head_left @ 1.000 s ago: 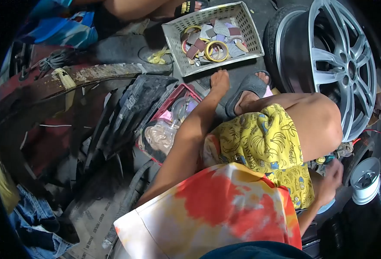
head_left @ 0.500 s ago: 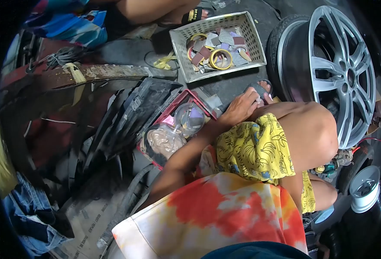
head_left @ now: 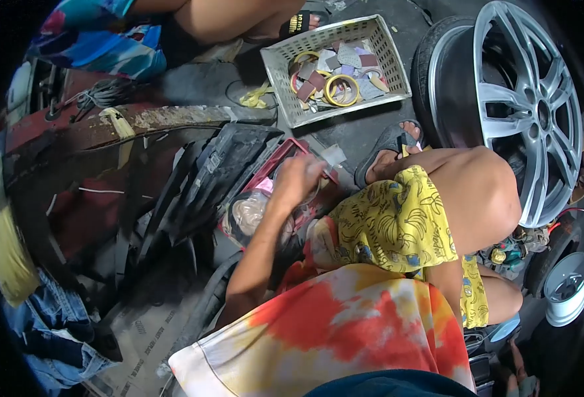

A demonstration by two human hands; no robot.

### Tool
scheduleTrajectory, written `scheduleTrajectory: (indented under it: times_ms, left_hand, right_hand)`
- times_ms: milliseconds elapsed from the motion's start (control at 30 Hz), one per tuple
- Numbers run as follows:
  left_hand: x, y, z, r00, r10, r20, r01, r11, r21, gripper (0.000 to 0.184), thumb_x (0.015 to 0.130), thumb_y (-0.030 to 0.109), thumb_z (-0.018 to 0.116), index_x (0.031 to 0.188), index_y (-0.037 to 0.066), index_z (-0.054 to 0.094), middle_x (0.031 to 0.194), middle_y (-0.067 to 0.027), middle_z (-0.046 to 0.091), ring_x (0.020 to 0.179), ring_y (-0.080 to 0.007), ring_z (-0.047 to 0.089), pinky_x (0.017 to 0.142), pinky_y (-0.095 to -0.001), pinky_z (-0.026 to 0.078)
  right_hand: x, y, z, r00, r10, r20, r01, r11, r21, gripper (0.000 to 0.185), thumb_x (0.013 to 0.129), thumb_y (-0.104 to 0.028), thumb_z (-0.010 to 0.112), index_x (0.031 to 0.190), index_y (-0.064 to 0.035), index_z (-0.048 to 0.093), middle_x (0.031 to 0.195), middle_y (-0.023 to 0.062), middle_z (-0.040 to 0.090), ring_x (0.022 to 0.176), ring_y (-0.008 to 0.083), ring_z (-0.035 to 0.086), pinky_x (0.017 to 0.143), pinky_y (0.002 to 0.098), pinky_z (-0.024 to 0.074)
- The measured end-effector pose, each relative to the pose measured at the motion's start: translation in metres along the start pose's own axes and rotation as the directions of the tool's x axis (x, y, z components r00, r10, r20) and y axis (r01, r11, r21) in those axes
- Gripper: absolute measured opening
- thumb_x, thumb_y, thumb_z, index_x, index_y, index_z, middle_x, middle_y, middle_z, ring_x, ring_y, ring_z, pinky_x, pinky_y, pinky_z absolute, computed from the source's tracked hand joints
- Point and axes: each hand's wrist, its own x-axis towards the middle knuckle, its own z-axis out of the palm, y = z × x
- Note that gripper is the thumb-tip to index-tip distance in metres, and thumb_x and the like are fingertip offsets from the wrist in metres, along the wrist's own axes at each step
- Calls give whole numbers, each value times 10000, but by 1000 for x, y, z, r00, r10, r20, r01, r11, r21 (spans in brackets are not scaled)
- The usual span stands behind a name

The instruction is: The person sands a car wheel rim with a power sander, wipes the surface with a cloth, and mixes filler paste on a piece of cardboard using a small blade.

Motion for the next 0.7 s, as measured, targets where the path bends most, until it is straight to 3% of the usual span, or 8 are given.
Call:
scheduleTrajectory:
  times_ms: [67,133,233,500,567,600,667,700]
  left_hand:
    - [-6,-27,-13,984,-168,-53,174,976,132,344,931,320,680,1055,2,729,1006,-281,715,977,-472,678,887,-525,523]
    - [-5,-59,-4,976,-186,-112,207,952,225,368,920,323,693,1093,-1,719,1015,-286,713,985,-476,676,893,-521,527]
    - [10,-89,30,952,-167,-256,218,958,186,361,913,312,702,1127,21,714,1017,-282,714,985,-475,678,882,-529,530]
    - [34,-117,58,938,-224,-265,266,955,134,284,902,304,697,1053,68,748,967,-254,726,918,-475,686,854,-529,537]
    - [29,-124,56,988,-139,-67,144,987,70,234,885,269,688,967,63,763,991,-251,723,934,-470,678,866,-508,533]
    - [28,-131,57,988,-136,-67,141,987,72,234,885,269,688,967,63,763,991,-251,723,934,-470,678,866,-508,533]
    - [24,-144,58,980,157,124,-151,987,-54,232,882,258,664,878,48,762,997,-257,714,970,-458,664,871,-495,523]
    - [24,-136,54,984,175,-21,-173,981,84,223,901,232,643,967,43,743,1018,-262,704,1005,-449,653,888,-507,511]
  right_hand:
    - [13,7,-7,999,-25,-33,22,996,-83,465,987,-438,584,1129,3,634,933,135,687,882,230,670,822,342,532]
    - [21,11,-12,997,-53,-58,45,989,-138,465,985,-435,588,1132,4,633,936,136,688,883,229,670,823,342,532]
    - [21,15,-19,993,-84,-87,66,979,-195,466,982,-432,594,1137,6,632,942,136,688,884,228,670,824,341,532]
    - [22,22,-26,981,-135,-137,95,960,-263,468,974,-423,609,1151,10,628,956,137,690,887,224,669,827,339,531]
    - [20,22,-27,978,-147,-147,103,957,-272,469,972,-420,613,1154,12,627,959,138,691,888,223,669,828,339,531]
    - [20,22,-26,977,-151,-150,107,957,-271,470,971,-419,615,1156,12,626,961,138,691,888,222,669,829,339,531]
    - [20,23,-27,975,-165,-152,115,950,-290,471,969,-417,619,1159,13,625,964,138,691,889,221,669,829,338,531]
    - [20,23,-28,973,-171,-155,120,948,-294,471,967,-416,621,1161,14,625,966,138,691,889,221,669,830,338,531]
